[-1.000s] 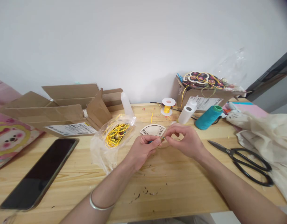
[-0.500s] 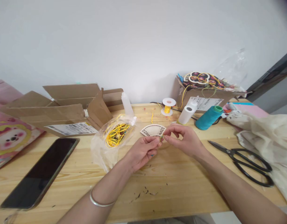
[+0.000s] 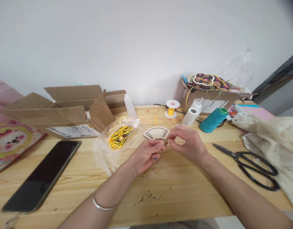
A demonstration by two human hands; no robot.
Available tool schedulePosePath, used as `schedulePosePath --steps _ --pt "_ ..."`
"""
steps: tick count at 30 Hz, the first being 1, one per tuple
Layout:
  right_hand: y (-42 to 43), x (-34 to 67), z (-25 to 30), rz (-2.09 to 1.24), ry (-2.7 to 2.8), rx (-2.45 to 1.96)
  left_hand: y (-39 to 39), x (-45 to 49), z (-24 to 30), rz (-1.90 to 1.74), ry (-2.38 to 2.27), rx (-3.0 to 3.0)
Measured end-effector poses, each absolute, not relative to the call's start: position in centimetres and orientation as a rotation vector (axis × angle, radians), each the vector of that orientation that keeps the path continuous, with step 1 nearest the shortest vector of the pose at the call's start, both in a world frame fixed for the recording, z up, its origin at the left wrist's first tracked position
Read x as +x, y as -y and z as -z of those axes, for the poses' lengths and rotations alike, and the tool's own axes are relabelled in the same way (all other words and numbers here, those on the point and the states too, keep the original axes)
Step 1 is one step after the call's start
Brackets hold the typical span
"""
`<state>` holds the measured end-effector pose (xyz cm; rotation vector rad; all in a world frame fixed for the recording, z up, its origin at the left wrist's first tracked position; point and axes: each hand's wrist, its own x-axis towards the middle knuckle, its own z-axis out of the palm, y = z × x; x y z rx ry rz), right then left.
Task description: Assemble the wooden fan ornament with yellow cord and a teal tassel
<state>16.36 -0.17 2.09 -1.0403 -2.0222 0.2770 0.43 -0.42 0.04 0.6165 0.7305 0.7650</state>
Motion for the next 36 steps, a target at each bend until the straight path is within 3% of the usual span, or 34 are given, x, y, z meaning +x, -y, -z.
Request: schedulePosePath --steps 13,26,31,36 --pt "0.2 16.6 -2.1 0.100 2.156 -0.973 0.4 0.5 -0.1 -0.772 -0.733 0.603" --pt "-0.1 16.8 -3.0 -0.670 1.967 -1.133 0.4 0.3 0.0 -0.742 -0.693 0.582" --pt "0.1 16.5 -2.5 -0.647 1.962 -1.095 0.4 0.3 -0.1 -0.735 -0.679 0.581" --pt "0.1 16.5 -2.0 -0.386 1.978 -0.991 0.3 0.3 0.0 -0.735 -0.672 0.580"
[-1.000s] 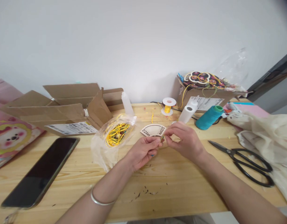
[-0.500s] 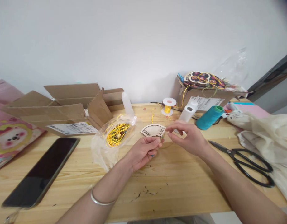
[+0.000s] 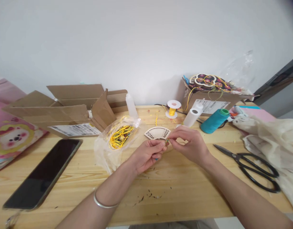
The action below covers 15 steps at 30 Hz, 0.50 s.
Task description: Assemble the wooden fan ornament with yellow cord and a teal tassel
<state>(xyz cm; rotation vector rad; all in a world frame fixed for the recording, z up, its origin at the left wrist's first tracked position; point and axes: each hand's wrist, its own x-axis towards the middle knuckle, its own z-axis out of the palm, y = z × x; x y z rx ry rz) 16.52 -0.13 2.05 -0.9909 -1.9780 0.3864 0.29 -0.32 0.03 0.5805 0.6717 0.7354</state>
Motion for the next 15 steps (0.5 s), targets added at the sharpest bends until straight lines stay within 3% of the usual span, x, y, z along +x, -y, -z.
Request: schedulePosePath --steps 12,15 --pt "0.53 16.71 -2.27 0.231 2.276 -0.933 0.26 0.53 -0.05 -0.764 -0.712 0.592" --pt "0.53 16.66 -2.32 0.222 2.275 -0.933 0.35 0.49 -0.09 -0.759 -0.705 0.605"
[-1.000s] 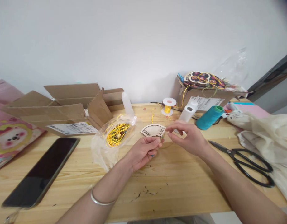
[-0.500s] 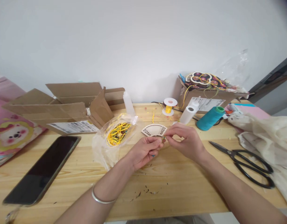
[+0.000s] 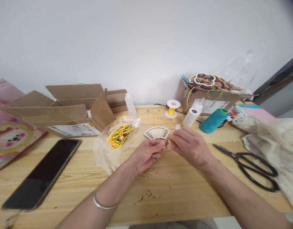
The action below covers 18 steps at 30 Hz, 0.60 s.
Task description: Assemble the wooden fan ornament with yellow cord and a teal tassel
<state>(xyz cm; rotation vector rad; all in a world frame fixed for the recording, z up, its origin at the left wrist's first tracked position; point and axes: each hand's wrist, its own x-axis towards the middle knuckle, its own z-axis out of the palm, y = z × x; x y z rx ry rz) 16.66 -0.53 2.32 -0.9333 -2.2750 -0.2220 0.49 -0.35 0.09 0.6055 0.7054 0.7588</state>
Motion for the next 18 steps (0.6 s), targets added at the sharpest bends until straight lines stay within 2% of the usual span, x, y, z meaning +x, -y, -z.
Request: schedulePosePath --steps 8,18 --pt "0.09 16.84 -3.02 -0.597 1.947 -1.181 0.34 0.21 -0.08 -0.755 -0.667 0.587" --pt "-0.03 16.48 -2.16 -0.793 1.859 -1.124 0.55 0.12 -0.12 -0.718 -0.644 0.574"
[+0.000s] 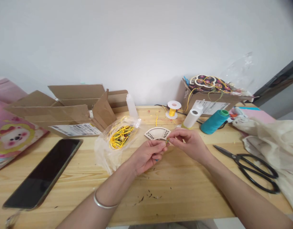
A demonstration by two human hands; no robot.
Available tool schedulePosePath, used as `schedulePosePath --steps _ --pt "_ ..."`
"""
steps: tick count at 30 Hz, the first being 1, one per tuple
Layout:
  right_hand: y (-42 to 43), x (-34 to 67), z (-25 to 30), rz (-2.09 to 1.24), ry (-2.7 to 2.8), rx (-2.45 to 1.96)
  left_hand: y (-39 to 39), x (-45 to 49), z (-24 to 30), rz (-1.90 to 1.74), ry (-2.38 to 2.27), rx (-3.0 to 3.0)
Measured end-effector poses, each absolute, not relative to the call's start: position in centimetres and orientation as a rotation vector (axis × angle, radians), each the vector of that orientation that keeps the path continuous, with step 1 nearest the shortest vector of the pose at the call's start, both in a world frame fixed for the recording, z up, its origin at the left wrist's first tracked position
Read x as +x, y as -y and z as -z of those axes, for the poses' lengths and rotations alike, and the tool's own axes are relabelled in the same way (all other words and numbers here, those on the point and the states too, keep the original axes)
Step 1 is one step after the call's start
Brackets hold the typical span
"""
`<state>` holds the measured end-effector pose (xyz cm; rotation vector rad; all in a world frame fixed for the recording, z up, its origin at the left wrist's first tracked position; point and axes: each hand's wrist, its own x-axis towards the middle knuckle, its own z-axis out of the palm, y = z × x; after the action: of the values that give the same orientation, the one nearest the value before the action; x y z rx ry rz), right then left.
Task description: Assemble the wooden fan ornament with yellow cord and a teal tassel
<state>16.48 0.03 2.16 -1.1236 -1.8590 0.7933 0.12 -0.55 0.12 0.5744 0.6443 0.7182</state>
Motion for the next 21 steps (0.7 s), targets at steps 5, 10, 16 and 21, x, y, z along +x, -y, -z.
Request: schedulePosePath --steps 5,10,16,21 --pt "0.19 16.41 -2.03 -0.604 1.932 -1.120 0.45 0.13 -0.10 -0.726 -0.652 0.610" --pt "0.49 16.33 -1.97 -0.257 2.068 -1.017 0.36 0.19 -0.09 -0.743 -0.677 0.615" --pt "0.79 16.02 -2.04 0.022 2.150 -1.052 0.33 0.31 -0.08 -0.742 -0.680 0.569" --pt "0.63 16.20 -2.19 0.002 2.168 -1.048 0.40 0.31 -0.12 -0.762 -0.694 0.581"
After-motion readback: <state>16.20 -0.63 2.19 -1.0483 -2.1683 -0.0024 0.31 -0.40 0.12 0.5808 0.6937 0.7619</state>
